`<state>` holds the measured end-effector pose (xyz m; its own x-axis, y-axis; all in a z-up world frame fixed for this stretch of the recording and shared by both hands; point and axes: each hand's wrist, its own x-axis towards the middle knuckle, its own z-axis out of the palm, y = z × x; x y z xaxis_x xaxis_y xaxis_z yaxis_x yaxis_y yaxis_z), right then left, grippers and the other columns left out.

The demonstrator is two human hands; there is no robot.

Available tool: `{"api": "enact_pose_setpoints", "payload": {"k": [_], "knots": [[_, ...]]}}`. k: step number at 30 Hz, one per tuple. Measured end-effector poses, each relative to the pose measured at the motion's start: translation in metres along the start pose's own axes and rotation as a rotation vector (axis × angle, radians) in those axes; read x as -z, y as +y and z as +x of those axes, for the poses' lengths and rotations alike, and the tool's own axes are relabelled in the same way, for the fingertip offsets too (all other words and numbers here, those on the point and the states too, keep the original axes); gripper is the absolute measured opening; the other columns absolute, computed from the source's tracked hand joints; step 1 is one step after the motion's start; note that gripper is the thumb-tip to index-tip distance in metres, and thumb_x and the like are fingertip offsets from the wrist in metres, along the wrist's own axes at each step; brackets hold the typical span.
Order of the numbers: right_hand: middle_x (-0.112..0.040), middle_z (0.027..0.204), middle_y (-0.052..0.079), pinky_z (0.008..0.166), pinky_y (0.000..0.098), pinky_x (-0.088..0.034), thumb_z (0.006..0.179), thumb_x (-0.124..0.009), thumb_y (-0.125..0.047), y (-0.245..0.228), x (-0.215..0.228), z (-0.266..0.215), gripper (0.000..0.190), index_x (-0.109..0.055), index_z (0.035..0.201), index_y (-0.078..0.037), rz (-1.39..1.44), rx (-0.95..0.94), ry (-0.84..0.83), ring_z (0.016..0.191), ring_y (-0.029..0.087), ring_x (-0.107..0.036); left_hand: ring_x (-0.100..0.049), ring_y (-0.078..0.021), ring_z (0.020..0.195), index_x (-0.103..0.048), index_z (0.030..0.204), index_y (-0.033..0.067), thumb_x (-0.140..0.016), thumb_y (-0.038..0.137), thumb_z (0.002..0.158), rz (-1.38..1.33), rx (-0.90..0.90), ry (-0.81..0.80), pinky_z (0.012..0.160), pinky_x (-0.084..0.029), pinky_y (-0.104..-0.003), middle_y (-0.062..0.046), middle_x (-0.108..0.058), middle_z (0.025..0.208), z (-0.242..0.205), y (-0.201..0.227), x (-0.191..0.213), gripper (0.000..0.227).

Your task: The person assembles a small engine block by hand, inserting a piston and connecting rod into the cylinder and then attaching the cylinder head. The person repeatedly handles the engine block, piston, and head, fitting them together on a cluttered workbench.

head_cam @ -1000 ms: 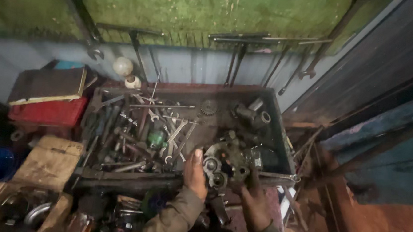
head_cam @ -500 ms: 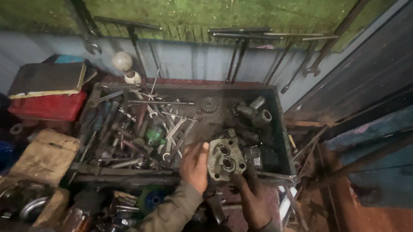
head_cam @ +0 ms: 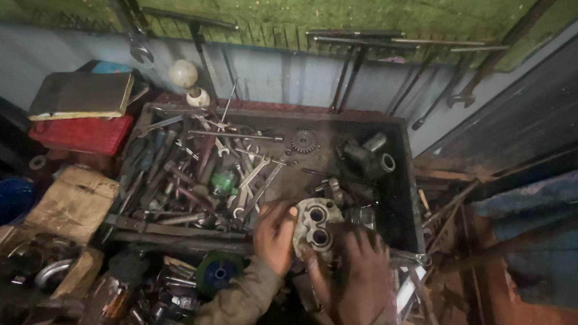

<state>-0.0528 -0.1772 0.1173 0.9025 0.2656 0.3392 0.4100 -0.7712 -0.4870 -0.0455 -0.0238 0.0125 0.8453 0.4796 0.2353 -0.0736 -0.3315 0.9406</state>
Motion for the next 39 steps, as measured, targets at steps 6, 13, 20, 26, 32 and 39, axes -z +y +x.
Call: {"api": "enact_pose_setpoints", "payload": {"k": [6, 13, 20, 26, 32, 39], "knots": [[-0.068, 0.109, 0.012, 0.085, 0.0442, -0.045, 0.077, -0.079, -0.028, -0.001, 0.006, 0.002, 0.037, -0.069, 0.109, -0.011, 0.057, 0.089, 0.02, 0.099, 0.032, -0.06, -0.063, -0.0385, 0.108, -0.07, 0.114, -0.0037, -0.06, 0.03, 0.097, 0.003, -0.006, 0.006, 0.094, -0.048, -0.042, -0.022, -0.069, 0.113, -0.001, 0.0, -0.001, 0.038], [-0.067, 0.111, 0.011, 0.086, 0.0426, -0.045, 0.078, -0.077, -0.025, -0.003, 0.006, 0.005, 0.046, -0.066, 0.119, -0.008, 0.109, 0.118, 0.061, 0.099, 0.03, -0.061, -0.064, -0.0372, 0.108, -0.072, 0.113, -0.0023, -0.058, 0.032, 0.097, -0.003, -0.005, -0.02, 0.094, -0.049, -0.042, -0.021, -0.07, 0.111, -0.004, -0.003, 0.001, 0.04], [-0.067, 0.115, 0.011, 0.085, 0.0408, -0.05, 0.075, -0.08, -0.017, -0.009, 0.009, 0.006, 0.041, -0.07, 0.114, -0.011, 0.189, 0.106, 0.073, 0.1, 0.031, -0.064, -0.064, -0.0376, 0.103, -0.069, 0.112, -0.0079, -0.063, 0.031, 0.096, 0.061, -0.01, 0.019, 0.09, -0.051, -0.044, -0.024, -0.069, 0.106, -0.003, -0.007, -0.001, 0.043], [-0.067, 0.111, 0.01, 0.083, 0.0424, -0.05, 0.075, -0.083, -0.019, -0.012, 0.006, 0.004, 0.034, -0.069, 0.106, -0.01, 0.161, 0.101, 0.103, 0.099, 0.032, -0.064, -0.064, -0.0365, 0.1, -0.071, 0.108, -0.0049, -0.06, 0.03, 0.096, -0.012, -0.039, -0.01, 0.088, -0.051, -0.043, -0.021, -0.07, 0.104, -0.003, 0.002, 0.003, 0.038], [-0.067, 0.108, 0.007, 0.079, 0.042, -0.048, 0.076, -0.082, -0.019, -0.005, 0.001, 0.001, 0.028, -0.067, 0.098, -0.012, 0.138, 0.128, 0.114, 0.094, 0.029, -0.065, -0.062, -0.0356, 0.096, -0.07, 0.109, -0.0025, -0.058, 0.028, 0.097, -0.006, -0.004, -0.058, 0.085, -0.05, -0.043, -0.02, -0.067, 0.099, 0.002, 0.016, 0.006, 0.035], [-0.065, 0.107, 0.01, 0.081, 0.0455, -0.046, 0.073, -0.081, -0.021, -0.009, 0.004, 0.003, 0.038, -0.066, 0.107, -0.012, 0.101, 0.128, 0.088, 0.095, 0.034, -0.06, -0.064, -0.0357, 0.104, -0.071, 0.113, 0.0003, -0.055, 0.027, 0.1, -0.027, -0.084, -0.062, 0.091, -0.05, -0.042, -0.019, -0.07, 0.108, 0.002, 0.027, 0.012, 0.033]]}}
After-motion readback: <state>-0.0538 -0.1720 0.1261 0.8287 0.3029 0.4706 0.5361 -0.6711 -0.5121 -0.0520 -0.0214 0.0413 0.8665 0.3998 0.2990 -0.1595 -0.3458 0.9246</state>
